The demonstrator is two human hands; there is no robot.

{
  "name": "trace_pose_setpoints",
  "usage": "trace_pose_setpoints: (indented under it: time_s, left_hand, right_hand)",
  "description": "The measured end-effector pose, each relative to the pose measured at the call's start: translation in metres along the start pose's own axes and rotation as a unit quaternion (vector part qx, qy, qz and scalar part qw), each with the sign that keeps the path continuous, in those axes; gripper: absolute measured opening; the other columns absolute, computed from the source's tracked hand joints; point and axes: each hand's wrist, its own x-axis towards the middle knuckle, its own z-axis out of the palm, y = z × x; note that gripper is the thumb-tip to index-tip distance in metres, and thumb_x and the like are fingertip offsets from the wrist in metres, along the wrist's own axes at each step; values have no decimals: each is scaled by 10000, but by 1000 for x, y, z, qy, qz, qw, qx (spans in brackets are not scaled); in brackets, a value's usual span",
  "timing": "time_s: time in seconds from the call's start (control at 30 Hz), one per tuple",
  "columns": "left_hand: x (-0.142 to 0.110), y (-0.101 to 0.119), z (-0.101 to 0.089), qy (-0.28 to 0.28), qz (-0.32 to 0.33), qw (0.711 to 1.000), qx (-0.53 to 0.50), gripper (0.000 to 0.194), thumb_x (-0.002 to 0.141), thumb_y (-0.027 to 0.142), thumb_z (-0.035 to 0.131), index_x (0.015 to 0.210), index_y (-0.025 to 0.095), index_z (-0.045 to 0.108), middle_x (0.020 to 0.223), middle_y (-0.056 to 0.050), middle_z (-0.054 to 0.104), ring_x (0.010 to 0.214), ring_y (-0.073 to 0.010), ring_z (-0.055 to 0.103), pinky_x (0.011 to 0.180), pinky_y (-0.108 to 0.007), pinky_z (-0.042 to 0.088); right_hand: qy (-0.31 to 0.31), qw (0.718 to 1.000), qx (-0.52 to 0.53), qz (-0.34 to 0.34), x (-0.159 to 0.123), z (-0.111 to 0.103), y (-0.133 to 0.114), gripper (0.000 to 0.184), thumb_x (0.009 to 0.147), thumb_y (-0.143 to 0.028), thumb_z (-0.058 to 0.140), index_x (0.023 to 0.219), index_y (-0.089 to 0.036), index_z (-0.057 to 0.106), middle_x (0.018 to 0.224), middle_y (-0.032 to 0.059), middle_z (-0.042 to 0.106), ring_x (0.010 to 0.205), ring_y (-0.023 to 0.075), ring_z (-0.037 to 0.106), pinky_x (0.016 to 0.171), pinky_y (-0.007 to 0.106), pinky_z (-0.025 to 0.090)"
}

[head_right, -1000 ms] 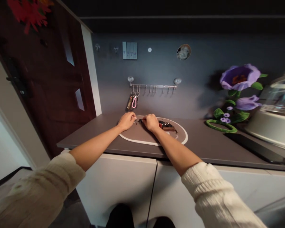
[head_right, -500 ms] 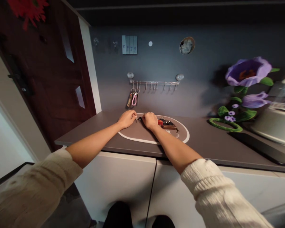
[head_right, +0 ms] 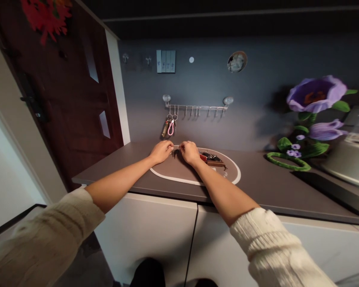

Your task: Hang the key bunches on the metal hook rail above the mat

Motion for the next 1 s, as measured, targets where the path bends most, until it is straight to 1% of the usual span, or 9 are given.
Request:
trace_pose_setpoints:
  time_s: [0.13,0.2,0.47,0.67,0.73,0.83,1.0]
  left_hand:
    - [1,2,-1,8,3,1000,-2,199,835,200,407,874,180,602,900,-62,625,873,-168,543,780,-279,404]
    - [2,2,-1,14,11,1000,-5,212,842,204,394,869,177,603,902,-63,625,870,-170,544,777,-280,403]
    - [4,4,-2,30,33,999,-23,289,881,251,315,849,172,591,882,-55,623,848,-158,541,765,-270,396]
    - [5,6,-4,40,16,998,-51,195,843,224,389,812,173,574,844,-41,623,812,-152,536,747,-262,396]
    - [5,6,-4,51,8,996,-69,192,842,208,380,804,170,564,827,-38,618,799,-145,533,750,-258,396]
    - [5,6,-5,67,-2,992,-104,186,841,196,371,783,166,545,787,-26,607,762,-133,529,738,-250,399]
    - [5,7,-5,89,-31,980,-173,161,829,191,386,758,160,528,752,-14,595,724,-118,534,704,-234,405]
  right_hand:
    - [8,997,73,9,0,0,-1,181,810,-166,475,914,-155,623,874,69,664,771,137,580,715,229,394]
    - [15,995,97,6,0,-1,-3,182,809,-164,475,923,-158,617,865,62,667,760,133,583,703,226,397]
    - [42,991,123,-37,0,-6,-7,212,808,-159,458,924,-151,636,875,62,666,779,136,580,730,230,399]
    - [57,985,154,-59,0,-9,-9,220,813,-198,459,911,-159,652,897,67,670,815,147,584,761,244,408]
    - [65,979,184,-53,-1,-9,-10,222,813,-226,468,921,-156,649,916,72,669,818,149,586,770,252,412]
    - [72,969,235,-24,0,-9,-10,231,798,-270,491,939,-158,636,929,73,665,801,147,585,764,265,419]
    - [55,943,327,13,3,-2,-6,254,743,-358,533,848,-142,616,809,51,646,723,135,559,698,259,423]
